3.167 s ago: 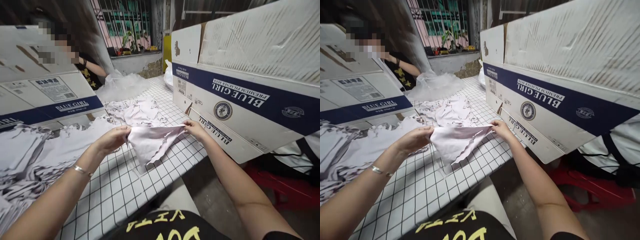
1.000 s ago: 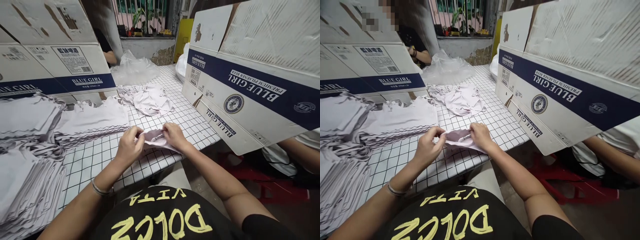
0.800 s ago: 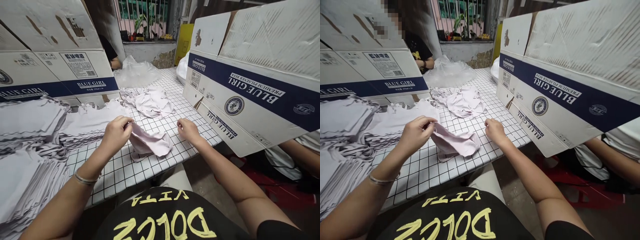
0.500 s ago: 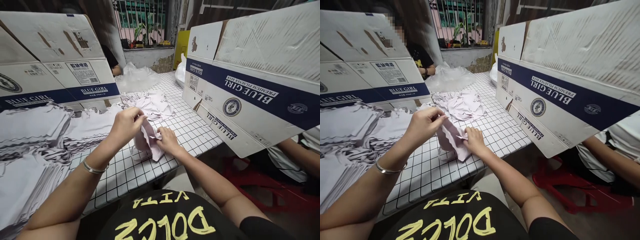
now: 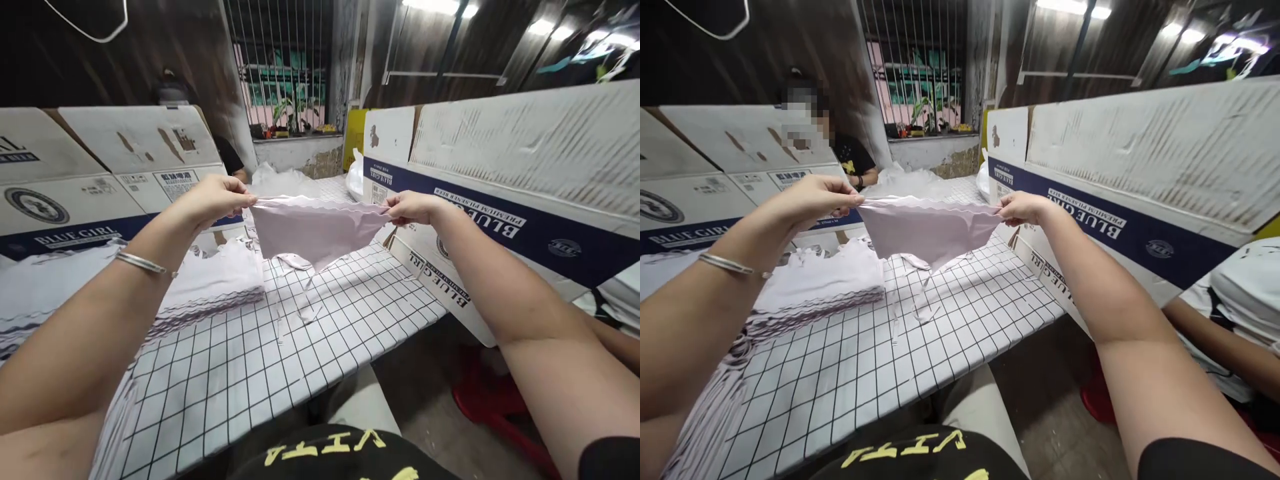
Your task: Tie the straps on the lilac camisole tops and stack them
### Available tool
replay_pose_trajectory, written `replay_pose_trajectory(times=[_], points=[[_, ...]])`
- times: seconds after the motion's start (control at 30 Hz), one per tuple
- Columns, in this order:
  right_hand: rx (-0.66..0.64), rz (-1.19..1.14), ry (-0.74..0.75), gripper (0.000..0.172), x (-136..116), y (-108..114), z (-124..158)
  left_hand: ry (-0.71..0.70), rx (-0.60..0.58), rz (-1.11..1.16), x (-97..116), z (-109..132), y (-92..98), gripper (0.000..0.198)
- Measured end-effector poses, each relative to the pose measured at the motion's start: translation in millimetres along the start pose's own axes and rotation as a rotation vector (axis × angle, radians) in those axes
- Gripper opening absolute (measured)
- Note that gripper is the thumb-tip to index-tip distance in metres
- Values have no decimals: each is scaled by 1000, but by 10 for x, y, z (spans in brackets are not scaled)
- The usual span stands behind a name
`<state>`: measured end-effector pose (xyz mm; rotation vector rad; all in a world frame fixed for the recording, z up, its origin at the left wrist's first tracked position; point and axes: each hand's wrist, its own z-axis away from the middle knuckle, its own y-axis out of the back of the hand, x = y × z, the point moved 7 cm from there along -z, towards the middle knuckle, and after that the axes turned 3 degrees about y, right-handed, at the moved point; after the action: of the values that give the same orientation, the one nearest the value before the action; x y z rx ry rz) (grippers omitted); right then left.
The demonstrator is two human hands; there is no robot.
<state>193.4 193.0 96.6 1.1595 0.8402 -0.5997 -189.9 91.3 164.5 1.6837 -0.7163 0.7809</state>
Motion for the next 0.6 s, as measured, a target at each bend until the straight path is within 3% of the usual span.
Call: replay_pose_trajectory(times=[0.17, 0.27, 0.33, 0.43, 0.5, 0.6], points=[[231, -41, 2, 21, -358, 437, -233, 62, -5, 321, 242, -550, -85, 17], [367, -188, 62, 21, -607, 591, -272, 39, -110, 508, 477, -720, -193, 19], [419, -264, 117, 21, -784, 649, -256, -7, -252, 497, 626, -680, -353, 23], [450, -220, 202, 19, -1052, 653, -212, -54, -402, 214, 660, -435, -723, 36], [476, -76, 281, 17, -1228, 621, -178, -64, -433, -21, 556, -242, -1007, 44], [513, 288, 404, 15, -1439, 529, -116, -147, -479, -158, 414, -12, -1368, 33]])
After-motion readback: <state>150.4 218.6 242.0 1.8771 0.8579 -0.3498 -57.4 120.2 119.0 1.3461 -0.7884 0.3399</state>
